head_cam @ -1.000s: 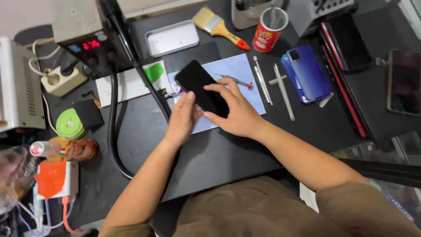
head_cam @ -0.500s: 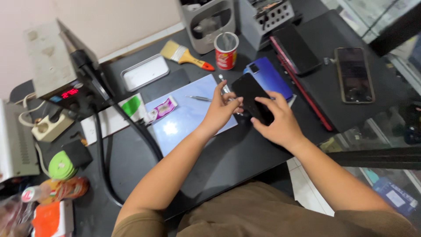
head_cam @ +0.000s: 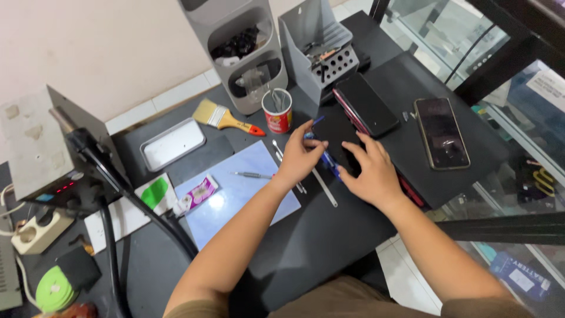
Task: The person reassembles a smartphone by placing the battery and back cover, then applies a black protective film to the screen. They smooth the film with a cloth and use a heat gun to remove bubbles.
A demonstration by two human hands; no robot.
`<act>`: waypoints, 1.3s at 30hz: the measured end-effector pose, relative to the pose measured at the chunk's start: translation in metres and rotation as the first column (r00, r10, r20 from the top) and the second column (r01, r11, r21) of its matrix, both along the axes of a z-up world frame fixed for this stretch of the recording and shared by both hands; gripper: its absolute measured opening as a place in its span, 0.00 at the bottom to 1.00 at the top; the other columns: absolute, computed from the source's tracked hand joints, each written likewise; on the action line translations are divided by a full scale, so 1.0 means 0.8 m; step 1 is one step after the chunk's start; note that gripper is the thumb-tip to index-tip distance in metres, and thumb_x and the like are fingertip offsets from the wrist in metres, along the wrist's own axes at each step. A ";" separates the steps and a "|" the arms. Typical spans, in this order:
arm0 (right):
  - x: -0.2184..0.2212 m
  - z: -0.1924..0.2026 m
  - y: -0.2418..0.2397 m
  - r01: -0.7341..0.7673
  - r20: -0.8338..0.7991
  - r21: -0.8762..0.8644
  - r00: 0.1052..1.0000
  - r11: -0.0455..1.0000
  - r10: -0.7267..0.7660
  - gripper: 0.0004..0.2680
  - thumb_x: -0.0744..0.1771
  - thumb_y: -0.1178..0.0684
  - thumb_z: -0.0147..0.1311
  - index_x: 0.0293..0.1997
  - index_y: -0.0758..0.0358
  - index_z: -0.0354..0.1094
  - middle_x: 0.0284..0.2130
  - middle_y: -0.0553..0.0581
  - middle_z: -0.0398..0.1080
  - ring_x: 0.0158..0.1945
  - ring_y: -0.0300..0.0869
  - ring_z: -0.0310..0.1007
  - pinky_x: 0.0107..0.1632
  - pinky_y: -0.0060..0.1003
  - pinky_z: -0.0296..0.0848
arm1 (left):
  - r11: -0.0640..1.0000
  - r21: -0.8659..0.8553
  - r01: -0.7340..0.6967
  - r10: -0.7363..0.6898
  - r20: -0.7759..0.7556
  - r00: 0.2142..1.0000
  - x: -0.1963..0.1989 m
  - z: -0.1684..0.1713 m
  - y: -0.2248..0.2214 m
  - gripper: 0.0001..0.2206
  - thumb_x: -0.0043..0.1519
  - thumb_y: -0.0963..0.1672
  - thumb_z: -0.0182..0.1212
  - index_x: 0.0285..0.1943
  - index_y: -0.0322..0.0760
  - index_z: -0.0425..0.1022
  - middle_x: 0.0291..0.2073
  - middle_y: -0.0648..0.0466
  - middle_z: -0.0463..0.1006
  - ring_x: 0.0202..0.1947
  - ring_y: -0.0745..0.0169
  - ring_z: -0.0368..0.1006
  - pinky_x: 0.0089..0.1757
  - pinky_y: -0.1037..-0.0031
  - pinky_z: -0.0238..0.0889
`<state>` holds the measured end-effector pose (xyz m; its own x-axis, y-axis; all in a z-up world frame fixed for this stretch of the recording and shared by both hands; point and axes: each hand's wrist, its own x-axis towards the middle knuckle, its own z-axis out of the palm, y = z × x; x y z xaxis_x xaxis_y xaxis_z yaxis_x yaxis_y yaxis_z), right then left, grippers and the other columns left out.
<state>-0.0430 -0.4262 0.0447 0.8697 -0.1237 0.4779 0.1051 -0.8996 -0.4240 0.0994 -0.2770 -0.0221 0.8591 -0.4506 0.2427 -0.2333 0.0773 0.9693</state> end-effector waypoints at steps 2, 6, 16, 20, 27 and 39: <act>0.002 0.000 0.001 0.020 -0.032 -0.035 0.999 0.999 -0.021 0.21 0.61 0.48 0.66 0.58 0.59 0.70 0.61 0.69 0.63 0.63 0.62 0.64 0.63 0.53 0.64 | 0.998 0.069 -0.003 0.005 -0.020 1.000 -0.003 0.012 0.004 0.30 0.58 0.40 0.68 0.70 0.27 0.63 0.54 0.43 0.76 0.41 0.69 0.77 0.38 0.79 0.71; 0.005 -0.006 0.000 0.021 -0.040 -0.059 0.999 0.998 -0.023 0.21 0.61 0.48 0.65 0.59 0.59 0.70 0.62 0.70 0.62 0.63 0.62 0.64 0.63 0.53 0.64 | 0.991 0.133 -0.032 0.035 -0.024 0.999 -0.010 0.025 0.010 0.30 0.58 0.41 0.69 0.71 0.31 0.63 0.53 0.46 0.77 0.34 0.70 0.72 0.35 0.80 0.67; 0.014 -0.006 0.004 0.015 -0.021 -0.040 1.000 0.999 -0.016 0.20 0.61 0.48 0.65 0.58 0.61 0.70 0.59 0.69 0.65 0.61 0.60 0.66 0.61 0.53 0.67 | 0.971 0.236 -0.042 0.034 0.037 0.999 -0.018 0.055 0.016 0.31 0.58 0.43 0.68 0.72 0.35 0.62 0.52 0.44 0.79 0.35 0.67 0.75 0.35 0.77 0.69; 0.020 -0.004 0.013 0.051 -0.042 -0.124 0.997 0.991 -0.057 0.21 0.61 0.47 0.66 0.58 0.61 0.71 0.60 0.70 0.65 0.62 0.59 0.65 0.61 0.53 0.66 | 0.912 0.385 -0.145 0.029 0.292 0.956 -0.022 0.059 0.017 0.33 0.58 0.43 0.69 0.73 0.33 0.61 0.59 0.35 0.72 0.49 0.45 0.71 0.50 0.63 0.66; 0.027 0.036 -0.014 0.200 0.157 -0.229 0.973 0.953 -0.167 0.20 0.63 0.44 0.67 0.58 0.59 0.71 0.63 0.65 0.65 0.64 0.59 0.62 0.61 0.55 0.64 | 0.918 0.355 -0.176 -0.066 0.575 0.815 -0.039 0.090 0.042 0.31 0.58 0.43 0.69 0.70 0.32 0.62 0.70 0.38 0.61 0.65 0.35 0.62 0.63 0.55 0.56; 0.063 0.001 -0.063 0.238 0.015 -0.465 0.965 0.853 -0.262 0.17 0.71 0.54 0.54 0.68 0.65 0.64 0.60 0.70 0.69 0.59 0.59 0.70 0.60 0.54 0.67 | 0.934 0.315 -0.169 -0.047 0.576 0.816 -0.082 0.131 0.165 0.25 0.64 0.43 0.65 0.69 0.32 0.65 0.67 0.43 0.66 0.65 0.43 0.65 0.62 0.59 0.58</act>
